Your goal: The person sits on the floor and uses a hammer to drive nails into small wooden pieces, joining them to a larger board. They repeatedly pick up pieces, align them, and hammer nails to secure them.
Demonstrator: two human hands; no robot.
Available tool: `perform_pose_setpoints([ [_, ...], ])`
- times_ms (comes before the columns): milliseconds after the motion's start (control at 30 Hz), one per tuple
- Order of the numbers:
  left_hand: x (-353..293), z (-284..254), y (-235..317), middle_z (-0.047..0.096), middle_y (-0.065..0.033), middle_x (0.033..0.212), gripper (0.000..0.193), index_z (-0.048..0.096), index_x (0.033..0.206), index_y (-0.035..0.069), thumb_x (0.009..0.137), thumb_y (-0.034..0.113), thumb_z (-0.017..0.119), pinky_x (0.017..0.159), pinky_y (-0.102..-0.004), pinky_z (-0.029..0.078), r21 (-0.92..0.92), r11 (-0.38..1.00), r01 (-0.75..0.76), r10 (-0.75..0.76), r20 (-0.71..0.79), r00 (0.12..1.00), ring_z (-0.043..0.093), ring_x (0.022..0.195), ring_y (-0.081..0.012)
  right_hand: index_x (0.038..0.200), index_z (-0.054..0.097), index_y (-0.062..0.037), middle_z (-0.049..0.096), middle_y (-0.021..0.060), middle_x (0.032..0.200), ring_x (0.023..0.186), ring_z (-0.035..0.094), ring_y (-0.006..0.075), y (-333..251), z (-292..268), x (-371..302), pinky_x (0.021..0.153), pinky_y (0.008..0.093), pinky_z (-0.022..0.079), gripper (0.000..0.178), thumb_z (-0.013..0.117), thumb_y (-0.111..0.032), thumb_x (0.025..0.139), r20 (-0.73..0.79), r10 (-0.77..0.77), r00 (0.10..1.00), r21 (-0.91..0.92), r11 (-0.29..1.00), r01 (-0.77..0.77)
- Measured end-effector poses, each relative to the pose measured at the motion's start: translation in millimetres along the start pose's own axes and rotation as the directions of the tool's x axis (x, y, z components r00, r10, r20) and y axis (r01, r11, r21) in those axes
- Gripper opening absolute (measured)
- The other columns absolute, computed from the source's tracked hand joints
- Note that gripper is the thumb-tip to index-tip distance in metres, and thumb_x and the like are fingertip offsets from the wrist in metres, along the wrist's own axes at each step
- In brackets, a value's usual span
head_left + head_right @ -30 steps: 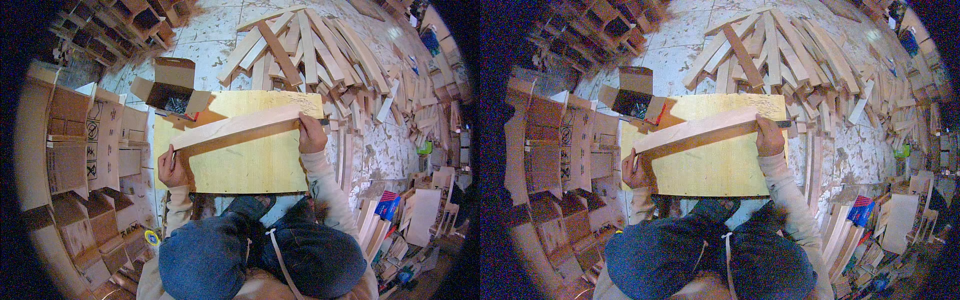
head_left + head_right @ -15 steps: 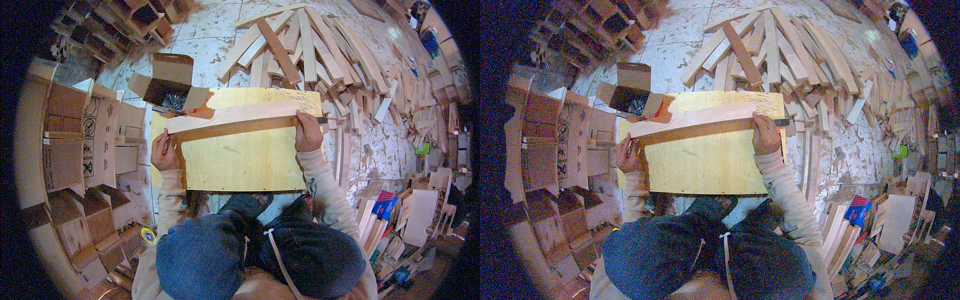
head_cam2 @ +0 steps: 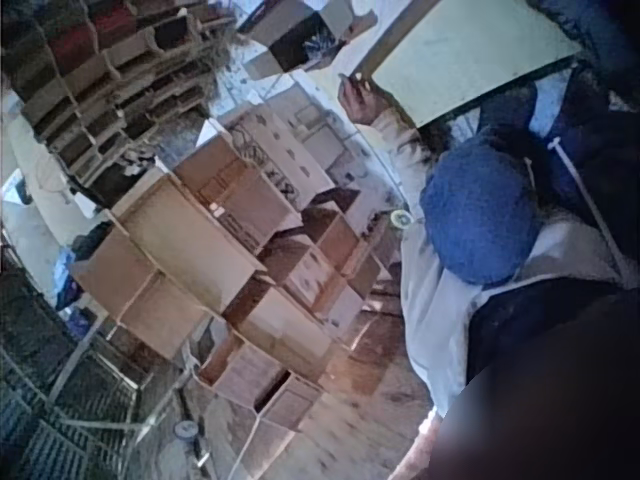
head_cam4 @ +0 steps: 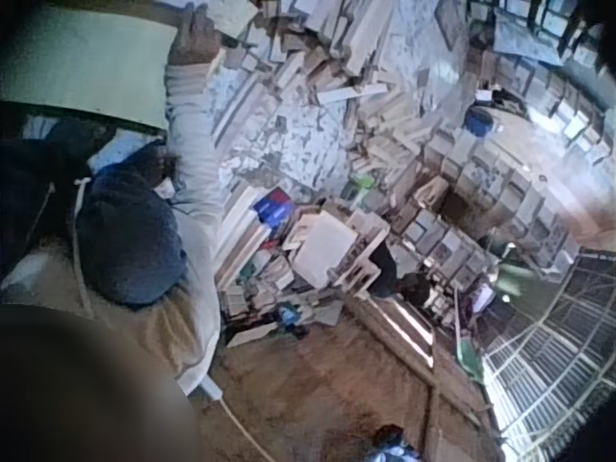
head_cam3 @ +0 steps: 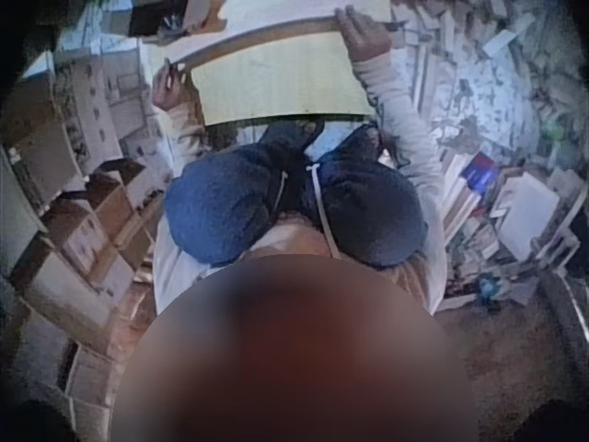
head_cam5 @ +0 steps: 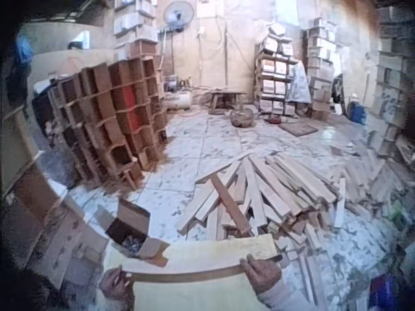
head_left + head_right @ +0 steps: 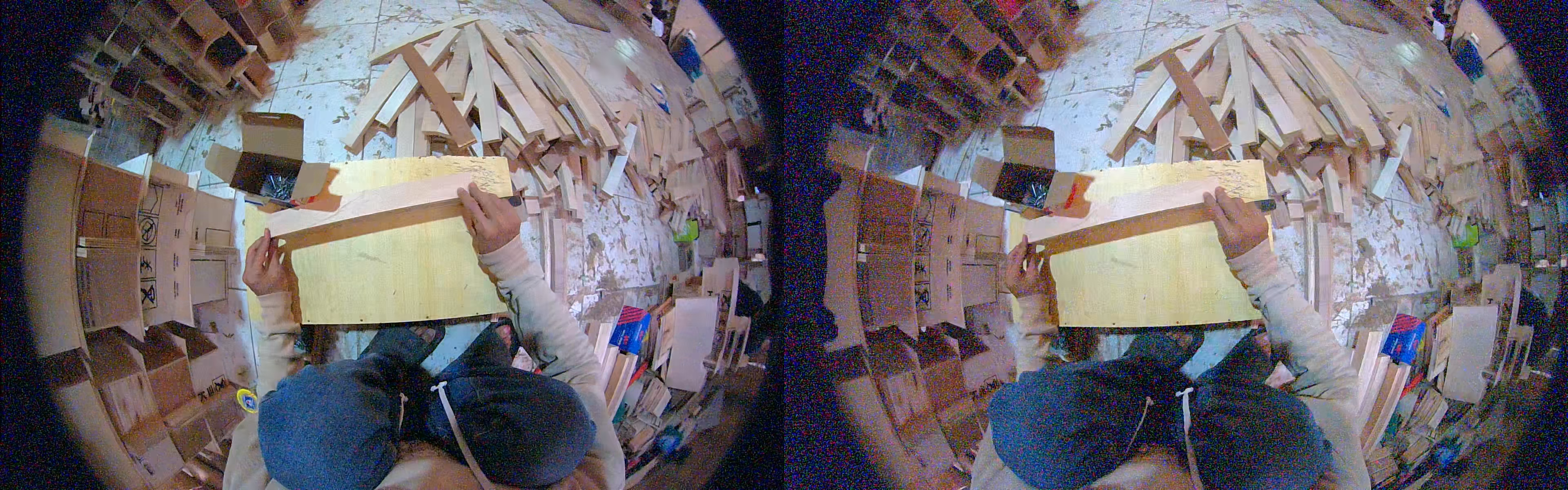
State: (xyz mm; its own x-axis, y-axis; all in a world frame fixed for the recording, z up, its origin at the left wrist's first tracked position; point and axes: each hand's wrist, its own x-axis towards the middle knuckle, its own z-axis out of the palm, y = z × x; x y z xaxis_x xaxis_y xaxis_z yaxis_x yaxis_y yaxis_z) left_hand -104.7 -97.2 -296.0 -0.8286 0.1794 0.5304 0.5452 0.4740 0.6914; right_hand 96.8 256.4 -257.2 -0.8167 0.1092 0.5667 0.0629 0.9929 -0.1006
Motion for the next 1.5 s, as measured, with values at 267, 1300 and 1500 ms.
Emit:
perform_pose_setpoints([
  [267,11.2,0.6,4.0,0.064,-0.0158,0.106,0.028,0.056,0.116,-0.001,0.090,0.007,0.052,0.078,-0.0328,0.052,-0.267,0.950,0.161,-0.194,-0.099,0.976,0.063,0.092,-0.0243,0.109,0.060,0.0028,0.064,0.0180,0.101,0.082,0.064,0.0280,13.5,13.5,-6.0,0.066,0.0369,0.053,0.036,0.058,-0.009,0.075,-0.027,-0.098,0.995,0.137,0.985,0.101],
  [1300,156.4,80.5,-31.7,0.064,-0.0201,0.101,0.024,0.063,0.106,0.000,0.084,0.008,0.058,0.082,-0.0402,0.050,0.423,0.897,-0.126,-0.211,0.661,0.720,0.061,0.097,-0.0335,0.109,0.055,0.0005,0.057,0.0116,0.111,0.103,0.057,0.0229,5.7,24.2,-11.9,0.065,0.0326,0.048,0.033,0.054,-0.011,0.078,0.128,0.007,0.992,0.065,0.998,-0.015],
  [1500,172.9,54.4,-39.9,0.064,-0.0198,0.103,0.024,0.063,0.106,0.000,0.084,0.007,0.058,0.083,-0.0394,0.050,0.197,0.978,-0.064,-0.077,0.633,0.770,0.061,0.098,-0.0322,0.110,0.056,0.0001,0.057,0.0124,0.113,0.106,0.057,0.0231,8.2,31.8,-14.6,0.066,0.0336,0.050,0.033,0.052,-0.011,0.079,0.018,0.015,1.000,0.113,0.993,-0.017],
])
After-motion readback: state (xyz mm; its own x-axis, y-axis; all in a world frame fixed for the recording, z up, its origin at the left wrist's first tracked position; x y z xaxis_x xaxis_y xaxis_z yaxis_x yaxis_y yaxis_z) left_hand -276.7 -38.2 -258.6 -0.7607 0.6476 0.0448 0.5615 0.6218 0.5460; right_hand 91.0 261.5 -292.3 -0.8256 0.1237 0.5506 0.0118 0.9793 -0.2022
